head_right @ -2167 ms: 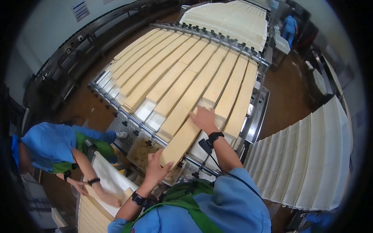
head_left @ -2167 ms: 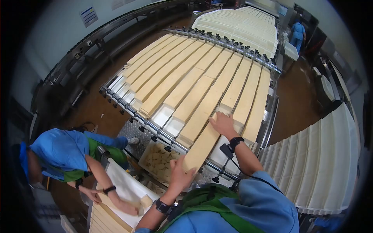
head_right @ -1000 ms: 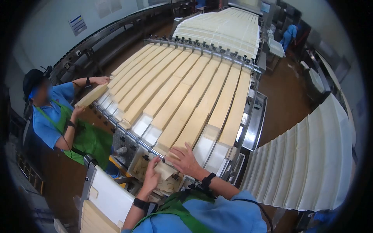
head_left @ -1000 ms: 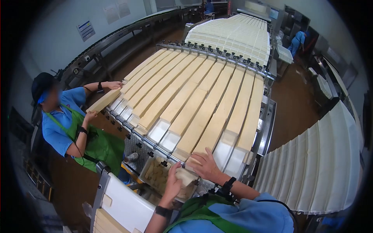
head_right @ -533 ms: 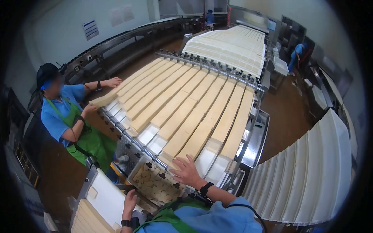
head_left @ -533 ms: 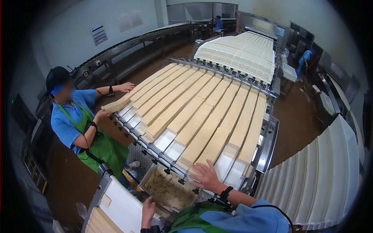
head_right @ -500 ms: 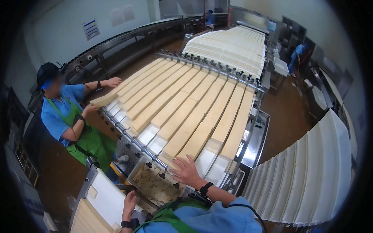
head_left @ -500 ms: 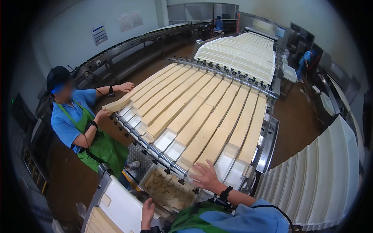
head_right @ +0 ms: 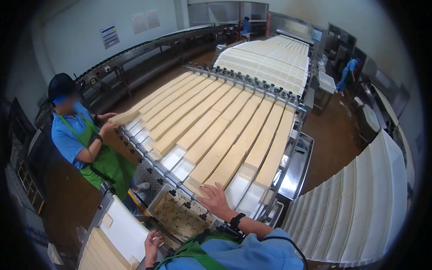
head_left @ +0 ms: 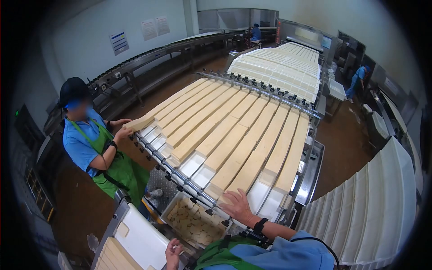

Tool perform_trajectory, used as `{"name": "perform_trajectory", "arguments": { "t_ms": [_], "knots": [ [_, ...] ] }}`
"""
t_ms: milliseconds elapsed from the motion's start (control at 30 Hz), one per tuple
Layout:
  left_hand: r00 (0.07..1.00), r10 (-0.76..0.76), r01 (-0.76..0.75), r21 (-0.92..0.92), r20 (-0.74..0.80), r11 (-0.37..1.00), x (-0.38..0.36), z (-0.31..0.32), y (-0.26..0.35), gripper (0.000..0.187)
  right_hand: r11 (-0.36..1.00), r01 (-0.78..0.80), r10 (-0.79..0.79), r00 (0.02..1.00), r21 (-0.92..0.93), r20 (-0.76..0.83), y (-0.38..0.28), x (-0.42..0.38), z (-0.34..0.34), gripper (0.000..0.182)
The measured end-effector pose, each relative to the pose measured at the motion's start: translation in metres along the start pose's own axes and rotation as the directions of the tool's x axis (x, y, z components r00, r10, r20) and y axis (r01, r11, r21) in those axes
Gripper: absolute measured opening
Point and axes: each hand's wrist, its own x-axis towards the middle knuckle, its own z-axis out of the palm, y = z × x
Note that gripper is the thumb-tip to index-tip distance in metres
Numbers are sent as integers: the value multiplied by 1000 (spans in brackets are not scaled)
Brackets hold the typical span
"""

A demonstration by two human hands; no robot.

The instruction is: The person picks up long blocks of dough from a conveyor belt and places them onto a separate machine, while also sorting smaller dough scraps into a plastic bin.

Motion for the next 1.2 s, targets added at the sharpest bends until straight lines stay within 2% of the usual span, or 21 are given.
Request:
{"name": "perform_trajectory", "arguments": {
  "t_ms": [167,233,333,433,533,600,733,867,933,967,1000,1067,1100,1133,1167,1200],
  "knots": [
    [996,-59,52,96,67,994,-6,1,-12,49,999,-27,28,999,43,-35,-1,-4,6,19],
    [994,-63,52,128,89,990,-8,-2,-18,49,999,26,-26,1000,-37,-14,-2,0,1,19],
    [992,-105,92,175,65,980,-2,-5,-30,49,997,8,-6,1000,-71,23,-6,5,1,21],
    [991,-82,60,190,109,980,-2,-4,-41,49,999,-5,8,996,-34,84,-2,9,5,19],
    [992,-71,41,262,108,964,-15,2,-24,49,998,-54,60,986,-40,156,-2,14,12,15],
    [988,-112,77,282,110,956,-21,5,-16,50,992,18,2,987,-122,159,1,17,15,15],
    [988,-124,97,243,96,965,-32,9,-7,50,992,76,-46,959,-99,279,-2,26,-2,20],
    [990,-118,100,195,82,976,-38,4,-5,50,987,123,-84,945,-105,315,3,26,-2,23],
    [992,-116,108,159,40,981,-42,0,-7,50,993,91,-67,956,-71,285,5,24,2,23],
    [995,-97,93,139,22,986,-44,-3,-8,49,992,85,-52,948,-94,315,9,19,5,37],
    [997,-77,76,118,4,990,-45,-6,-6,48,991,101,-69,943,-83,324,7,18,6,37],
    [996,-87,88,66,-18,994,-51,-14,-4,47,997,-7,36,935,-83,352,4,19,7,61],
    [994,-95,97,48,-51,994,-54,-19,-5,47,998,-22,41,915,-53,402,5,21,4,77],
    [991,-102,104,31,-84,994,-59,-24,-8,47,999,-6,24,911,-45,412,6,20,4,77],
    [990,-33,35,9,-136,999,-64,-29,-13,43,994,20,31,896,-109,443,6,19,5,76],
    [986,-35,35,-6,-164,999,-67,-34,-18,43,984,57,28,881,-166,473,6,19,7,74]
  ]
}}
